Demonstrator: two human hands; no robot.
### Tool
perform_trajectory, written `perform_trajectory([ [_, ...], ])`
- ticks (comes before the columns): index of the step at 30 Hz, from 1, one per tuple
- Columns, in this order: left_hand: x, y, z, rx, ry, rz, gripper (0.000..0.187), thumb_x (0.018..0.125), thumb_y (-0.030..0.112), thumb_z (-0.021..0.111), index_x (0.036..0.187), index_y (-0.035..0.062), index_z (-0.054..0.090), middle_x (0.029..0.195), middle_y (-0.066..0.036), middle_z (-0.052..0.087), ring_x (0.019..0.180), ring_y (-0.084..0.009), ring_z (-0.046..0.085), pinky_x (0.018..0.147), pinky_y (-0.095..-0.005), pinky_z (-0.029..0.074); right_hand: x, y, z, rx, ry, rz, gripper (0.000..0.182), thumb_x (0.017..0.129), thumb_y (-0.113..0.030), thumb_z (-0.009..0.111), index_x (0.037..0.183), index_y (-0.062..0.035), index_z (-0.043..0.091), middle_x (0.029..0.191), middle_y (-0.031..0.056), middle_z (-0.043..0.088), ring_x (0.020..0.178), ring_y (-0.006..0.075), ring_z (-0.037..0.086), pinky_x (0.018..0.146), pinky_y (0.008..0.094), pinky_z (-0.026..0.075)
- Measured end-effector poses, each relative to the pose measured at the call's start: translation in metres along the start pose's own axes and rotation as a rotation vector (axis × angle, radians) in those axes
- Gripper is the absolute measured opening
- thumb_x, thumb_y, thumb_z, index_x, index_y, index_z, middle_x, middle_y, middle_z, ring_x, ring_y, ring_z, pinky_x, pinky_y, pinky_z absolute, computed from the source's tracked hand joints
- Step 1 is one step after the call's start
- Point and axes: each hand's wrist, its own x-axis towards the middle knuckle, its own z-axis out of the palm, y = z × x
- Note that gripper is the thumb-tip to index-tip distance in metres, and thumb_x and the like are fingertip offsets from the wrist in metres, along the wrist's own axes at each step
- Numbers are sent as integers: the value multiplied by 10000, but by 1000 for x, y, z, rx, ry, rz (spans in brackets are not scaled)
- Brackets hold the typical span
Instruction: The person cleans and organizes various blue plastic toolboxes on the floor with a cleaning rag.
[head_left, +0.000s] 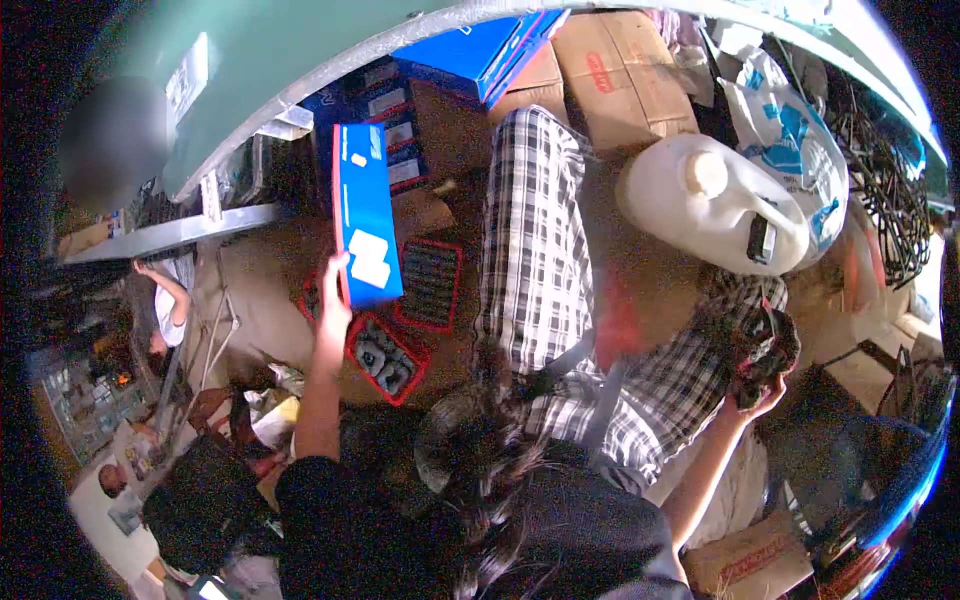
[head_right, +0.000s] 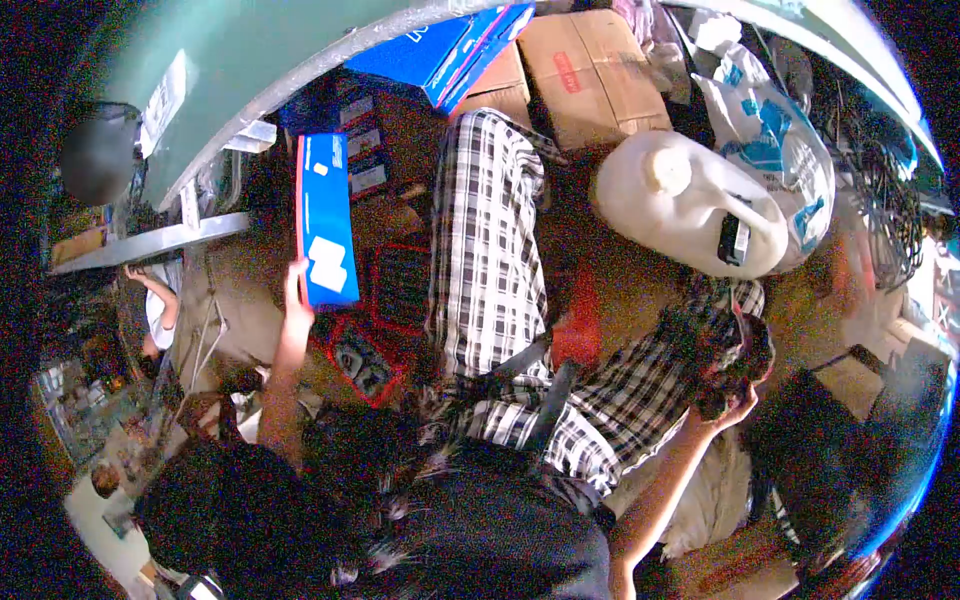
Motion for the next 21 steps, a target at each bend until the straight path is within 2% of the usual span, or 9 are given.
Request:
perform_trajectory([
  [3, -69, -45, -31, 210, -44, 292, 347, 735, 227, 565, 1008, 13, 552, 873, -46, 558, 815, -146, 550, 747, -278, 445, -4, -5, 12, -84, -23, 25, 454, 723, -327, 514, 1097, -70, 525, 1063, 113, 560, 951, 279, 537, 738, 407, 486],
  [4, -69, -80, -79, 8, 46, -72, 407, 737, 174, 533, 1113, 20, 506, 873, -51, 553, 818, -139, 544, 766, -281, 443, -8, -5, 22, -92, -44, 49, 449, 724, -332, 511, 1089, -71, 528, 1054, 116, 562, 944, 280, 539, 737, 409, 486],
  [5, -81, -114, -113, 40, 9, -66, 513, 700, 179, 571, 1176, 23, 458, 918, -61, 551, 861, -150, 537, 792, -296, 437, -4, -10, 17, -146, -102, 107, 431, 740, -324, 516, 1091, -74, 529, 1074, 129, 555, 966, 284, 535, 760, 425, 484],
  [8, -149, -58, -10, 285, -161, 354, 853, 556, 228, 708, 1297, 24, 337, 1081, -97, 525, 1001, -201, 505, 884, -345, 398, -26, 10, 62, -352, 10, -208, 397, 766, -305, 521, 1085, -68, 531, 1084, 138, 552, 963, 282, 540, 780, 439, 480],
  [11, -182, -8, 80, 537, -197, 498, 974, 441, 263, 777, 1280, 9, 352, 1191, -113, 476, 1091, -241, 464, 952, -365, 345, -14, 25, 91, -113, -359, 16, 433, 828, -303, 493, 1183, -54, 482, 1244, 147, 453, 1083, 317, 473, 888, 498, 418],
  [15, -146, -4, 128, 781, -310, 743, 982, 397, 307, 798, 1263, 87, 390, 1172, -177, 459, 1090, -310, 448, 941, -416, 329, -77, 35, 184, -201, -229, -28, 400, 854, -273, 466, 1173, -32, 481, 1200, 172, 476, 1045, 306, 503, 837, 446, 470],
  [18, -142, 14, 171, 1174, -224, 943, 1065, 326, 372, 793, 1284, 183, 367, 1190, -208, 394, 1116, -361, 383, 901, -518, 253, -87, 50, 192, -280, -469, -93, 626, 736, -396, 619, 1207, -25, 438, 1146, 137, 493, 988, 260, 527, 801, 373, 471],
  [20, -144, 23, 192, 1325, -223, 903, 1104, 309, 400, 800, 1295, 187, 350, 1233, -208, 358, 1144, -367, 354, 903, -532, 248, -146, 56, 220, -947, -661, -659, 641, 765, -366, 568, 1278, -41, 364, 1183, 161, 466, 1048, 286, 480, 899, 392, 391],
  [21, -136, 12, 191, 1407, -166, 938, 1117, 300, 421, 802, 1286, 158, 350, 1277, -205, 313, 1174, -383, 314, 912, -564, 226, -156, 61, 224, -1036, -1072, -694, 619, 747, -256, 585, 1282, -48, 352, 1225, 192, 439, 1133, 322, 426, 947, 423, 340],
])
